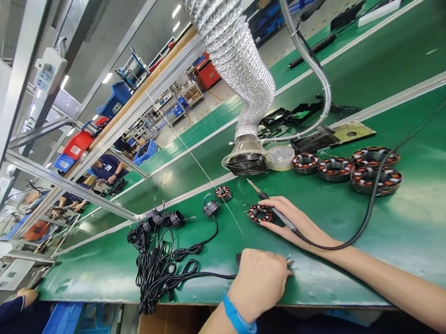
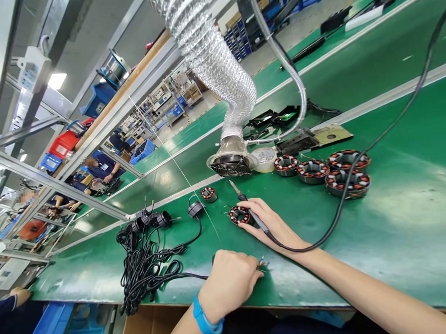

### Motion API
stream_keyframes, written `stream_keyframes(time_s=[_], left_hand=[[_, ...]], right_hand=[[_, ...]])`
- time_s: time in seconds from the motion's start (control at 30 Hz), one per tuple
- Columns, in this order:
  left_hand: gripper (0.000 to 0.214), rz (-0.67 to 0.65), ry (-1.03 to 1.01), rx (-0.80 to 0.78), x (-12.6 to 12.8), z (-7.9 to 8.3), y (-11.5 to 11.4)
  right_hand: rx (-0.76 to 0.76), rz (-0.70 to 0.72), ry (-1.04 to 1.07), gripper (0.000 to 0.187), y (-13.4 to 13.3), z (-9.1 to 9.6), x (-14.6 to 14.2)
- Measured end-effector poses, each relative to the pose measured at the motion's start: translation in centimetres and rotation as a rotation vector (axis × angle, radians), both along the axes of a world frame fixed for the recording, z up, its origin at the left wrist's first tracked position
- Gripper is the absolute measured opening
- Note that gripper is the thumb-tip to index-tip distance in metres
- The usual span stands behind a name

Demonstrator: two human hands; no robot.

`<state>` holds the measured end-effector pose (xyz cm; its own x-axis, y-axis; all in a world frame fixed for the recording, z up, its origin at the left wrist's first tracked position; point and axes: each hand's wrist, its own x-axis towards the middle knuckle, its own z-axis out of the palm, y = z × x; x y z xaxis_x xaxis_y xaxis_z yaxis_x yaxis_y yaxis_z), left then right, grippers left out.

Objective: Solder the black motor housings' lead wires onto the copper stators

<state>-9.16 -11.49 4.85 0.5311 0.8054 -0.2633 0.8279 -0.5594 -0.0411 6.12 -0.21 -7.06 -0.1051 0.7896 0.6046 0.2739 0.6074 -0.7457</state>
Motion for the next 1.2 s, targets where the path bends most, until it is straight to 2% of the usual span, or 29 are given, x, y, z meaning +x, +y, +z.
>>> stream_keyframes(time_s=[0.1, 0.27, 0.37, 0.5, 0.63, 0.83, 0.93, 1.03, 1.2], left_hand=[[0.021, 0.03, -0.061, 0.005, -1.0, -0.1, 1.1], [0.028, 0.29, -0.42, 0.045, -3.9, 1.2, 4.3], [0.031, 0.334, -0.593, -0.059, -5.2, 1.3, 5.8], [0.034, 0.337, -0.723, -0.205, -6.1, 0.6, 6.8], [0.034, 0.345, -0.813, -0.287, -6.5, 0.2, 7.2], [0.038, 0.426, -0.937, -0.234, -5.7, -0.1, 7.2], [0.042, 0.499, -1.105, -0.323, -5.4, -0.5, 7.6], [0.053, 0.604, -1.243, -0.421, -5.5, -0.8, 8.2], [0.055, 0.663, -1.265, -0.385, -5.6, -1.0, 8.9]], right_hand=[[0.028, -0.042, 0.018, 0.035, -0.8, 0.7, 0.2], [0.095, -0.102, 0.082, 0.026, -2.6, 2.3, -0.4], [0.097, -0.074, 0.111, 0.024, -3.1, 2.9, -1.4], [0.068, -0.059, 0.147, 0.023, -3.2, 3.2, -2.8], [0.064, -0.056, 0.178, 0.021, -3.1, 3.6, -3.4], [0.105, -0.095, 0.199, 0.023, -3.3, 4.3, -3.6], [0.117, -0.114, 0.203, 0.024, -3.6, 4.6, -3.5], [0.068, -0.106, 0.201, 0.025, -4.0, 4.8, -3.6], [0.05, -0.146, 0.167, 0.025, -4.6, 5.2, -3.8]])
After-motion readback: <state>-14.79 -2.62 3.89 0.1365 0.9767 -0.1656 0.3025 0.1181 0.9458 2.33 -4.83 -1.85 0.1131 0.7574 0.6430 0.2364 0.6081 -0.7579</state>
